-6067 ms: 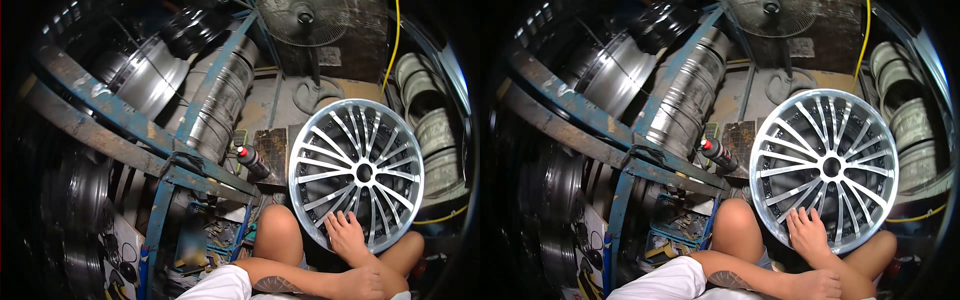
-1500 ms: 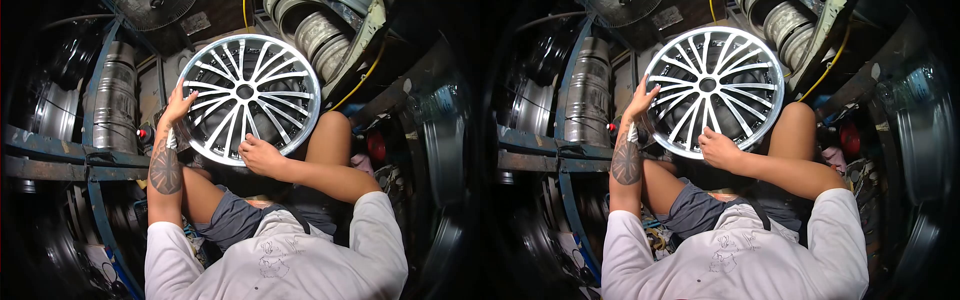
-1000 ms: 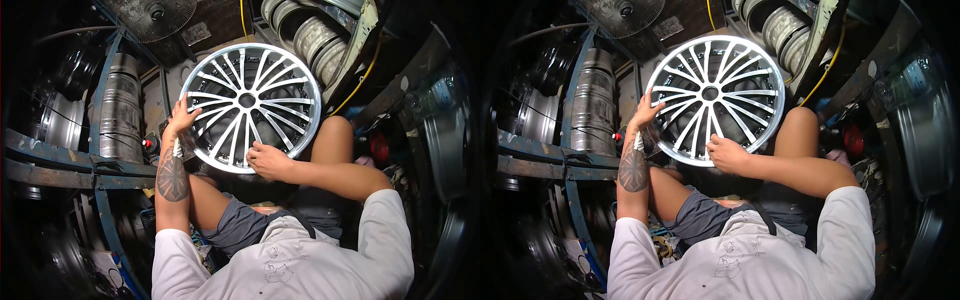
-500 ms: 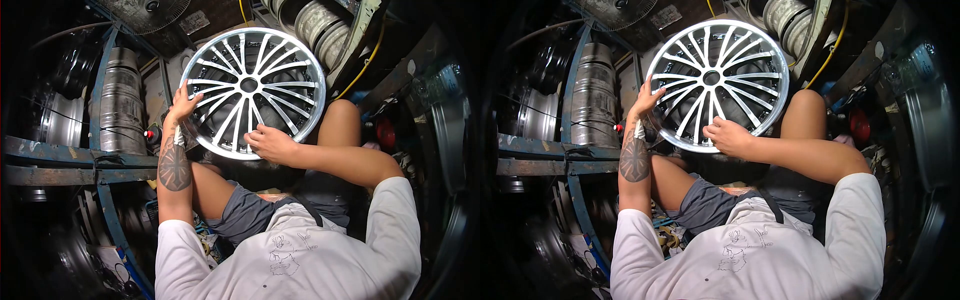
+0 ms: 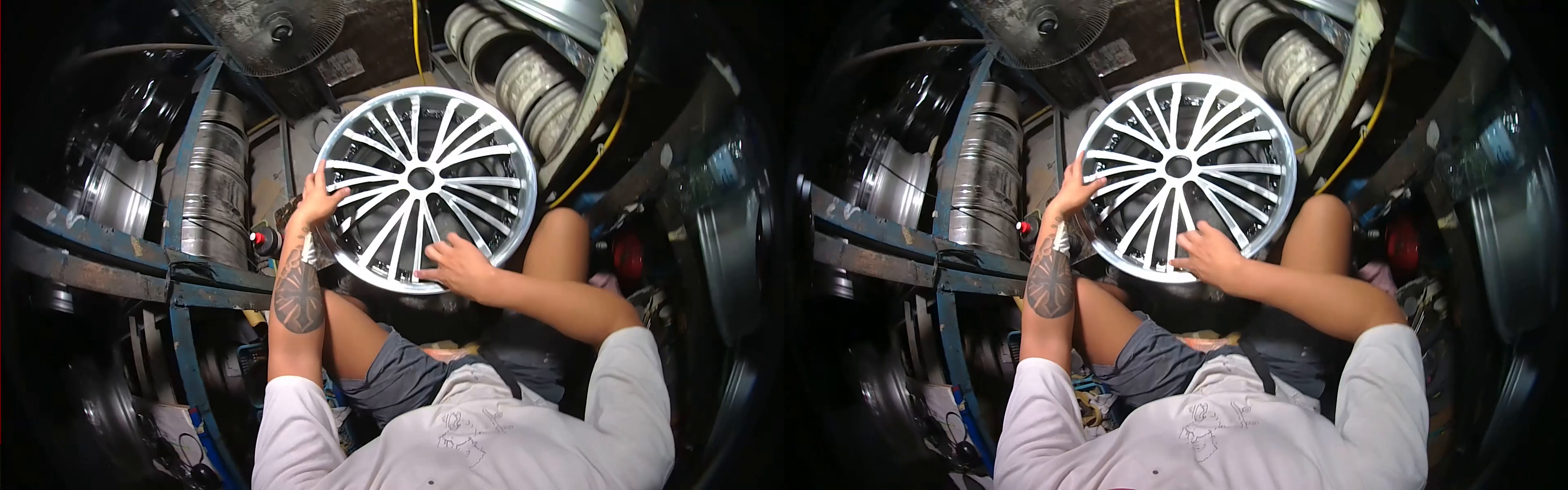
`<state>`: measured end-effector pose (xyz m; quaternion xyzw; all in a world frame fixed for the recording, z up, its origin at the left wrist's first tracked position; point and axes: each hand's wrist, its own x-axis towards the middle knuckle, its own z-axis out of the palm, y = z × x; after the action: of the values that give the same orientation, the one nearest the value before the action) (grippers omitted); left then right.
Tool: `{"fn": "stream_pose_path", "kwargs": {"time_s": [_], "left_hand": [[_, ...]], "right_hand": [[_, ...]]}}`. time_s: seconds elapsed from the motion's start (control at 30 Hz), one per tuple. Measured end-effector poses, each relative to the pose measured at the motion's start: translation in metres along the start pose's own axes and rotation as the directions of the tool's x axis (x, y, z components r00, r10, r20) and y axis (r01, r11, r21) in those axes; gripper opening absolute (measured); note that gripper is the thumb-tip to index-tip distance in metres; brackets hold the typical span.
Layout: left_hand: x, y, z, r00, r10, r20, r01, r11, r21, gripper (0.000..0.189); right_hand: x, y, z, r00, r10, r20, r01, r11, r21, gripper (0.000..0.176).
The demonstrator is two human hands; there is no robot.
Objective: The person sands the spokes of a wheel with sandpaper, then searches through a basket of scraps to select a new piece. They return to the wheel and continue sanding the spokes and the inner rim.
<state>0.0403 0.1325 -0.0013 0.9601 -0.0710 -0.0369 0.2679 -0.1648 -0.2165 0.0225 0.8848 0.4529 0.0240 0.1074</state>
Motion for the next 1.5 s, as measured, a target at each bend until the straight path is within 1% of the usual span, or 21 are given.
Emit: {"fn": "stream_pose_path", "kwargs": {"time_s": [0.1,0.2,0.33,0.43,0.47,0.57,0.63,0.7,0.73,0.8,0.83,0.87,0.9,1.0,1.03,1.17,1.27,1.3,1.33,1.4,1.5], "left_hand": [[-0.01,0.029,-0.003,0.99,-0.128,0.054,0.12,0.985,0.124,0.114],[-0.038,0.074,0.0,0.988,-0.068,0.137,0.02,0.946,0.324,0.125],[-0.082,0.114,0.026,0.921,0.115,0.371,-0.221,0.941,0.258,0.15],[-0.109,0.124,0.058,0.889,0.132,0.438,-0.288,0.906,0.311,0.159],[-0.114,0.117,0.076,0.898,0.195,0.395,-0.314,0.913,0.261,0.156],[-0.126,0.113,0.082,0.935,0.219,0.28,-0.312,0.883,0.35,0.145],[-0.131,0.104,0.059,0.985,0.127,0.116,-0.163,0.903,0.397,0.132],[-0.128,0.077,0.037,0.991,0.023,-0.135,0.035,0.91,0.414,0.122],[-0.129,0.063,0.031,0.959,-0.038,-0.279,0.146,0.915,0.377,0.117],[-0.123,0.038,0.037,0.841,-0.353,-0.409,0.301,0.935,-0.188,0.098],[-0.12,0.046,0.027,0.807,-0.583,-0.1,0.361,0.62,-0.697,0.08],[-0.118,0.05,0.013,0.762,-0.586,0.275,0.383,0.065,-0.922,0.063],[-0.095,0.026,0.04,0.862,-0.432,0.264,0.265,-0.059,-0.962,0.056],[-0.066,0.071,0.029,0.762,-0.642,0.082,-0.039,-0.173,-0.984,0.029],[-0.058,0.078,0.026,0.73,-0.681,0.064,-0.091,-0.19,-0.978,0.039],[-0.043,0.09,-0.01,0.734,-0.668,0.122,0.031,-0.146,-0.989,0.088],[-0.003,0.065,-0.02,0.763,-0.646,0.024,0.075,0.051,-0.996,0.093],[0.0,0.069,-0.026,0.718,-0.695,0.034,0.136,0.092,-0.986,0.086],[-0.008,0.055,-0.03,0.759,-0.652,0.007,0.204,0.227,-0.952,0.085],[0.057,0.012,0.009,0.717,-0.697,0.002,0.014,0.012,-1.0,0.077],[0.009,0.044,-0.016,0.785,-0.574,-0.231,0.073,0.456,-0.887,0.05]], "right_hand": [[-0.003,0.003,-0.013,0.994,0.041,0.103,-0.035,0.998,-0.06,0.044],[-0.001,0.005,-0.009,0.998,0.059,0.009,-0.059,0.998,-0.029,0.049],[0.004,0.009,0.005,0.999,0.023,0.027,-0.024,0.999,0.033,0.063],[-0.005,0.019,-0.005,0.997,0.029,0.077,-0.029,1.0,0.0,0.058],[-0.008,0.026,-0.008,0.993,0.033,0.116,-0.031,0.999,-0.019,0.056],[-0.008,0.068,-0.002,0.996,0.093,-0.008,-0.093,0.995,0.024,0.069],[0.001,0.099,-0.019,0.96,0.252,0.123,-0.272,0.941,0.202,0.064],[0.001,0.138,-0.003,0.925,0.376,0.052,-0.379,0.911,0.159,0.06],[-0.004,0.168,0.031,0.918,0.383,-0.099,-0.364,0.917,0.164,0.048],[-0.008,0.212,0.059,0.81,0.55,0.204,-0.582,0.714,0.39,0.046],[-0.016,0.226,0.073,0.817,0.53,0.225,-0.567,0.668,0.483,0.049],[-0.02,0.23,0.081,0.834,0.498,0.238,-0.534,0.619,0.576,0.054],[-0.019,0.224,0.079,0.817,0.53,0.227,-0.552,0.603,0.577,0.055],[0.008,0.203,0.083,0.781,0.558,0.281,-0.618,0.619,0.485,0.063],[0.011,0.208,0.101,0.837,0.539,0.088,-0.47,0.629,0.619,0.065],[0.025,0.219,0.106,0.751,0.607,0.258,-0.603,0.474,0.642,0.069],[0.036,0.218,0.11,0.771,0.567,0.291,-0.604,0.505,0.617,0.067],[0.04,0.22,0.114,0.797,0.542,0.267,-0.578,0.554,0.6,0.066],[0.046,0.22,0.119,0.821,0.515,0.246,-0.55,0.602,0.578,0.066],[0.055,0.215,0.128,0.816,0.562,0.136,-0.558,0.702,0.443,0.061],[0.064,0.229,0.095,0.845,0.384,0.372,-0.525,0.726,0.443,0.055]]}}
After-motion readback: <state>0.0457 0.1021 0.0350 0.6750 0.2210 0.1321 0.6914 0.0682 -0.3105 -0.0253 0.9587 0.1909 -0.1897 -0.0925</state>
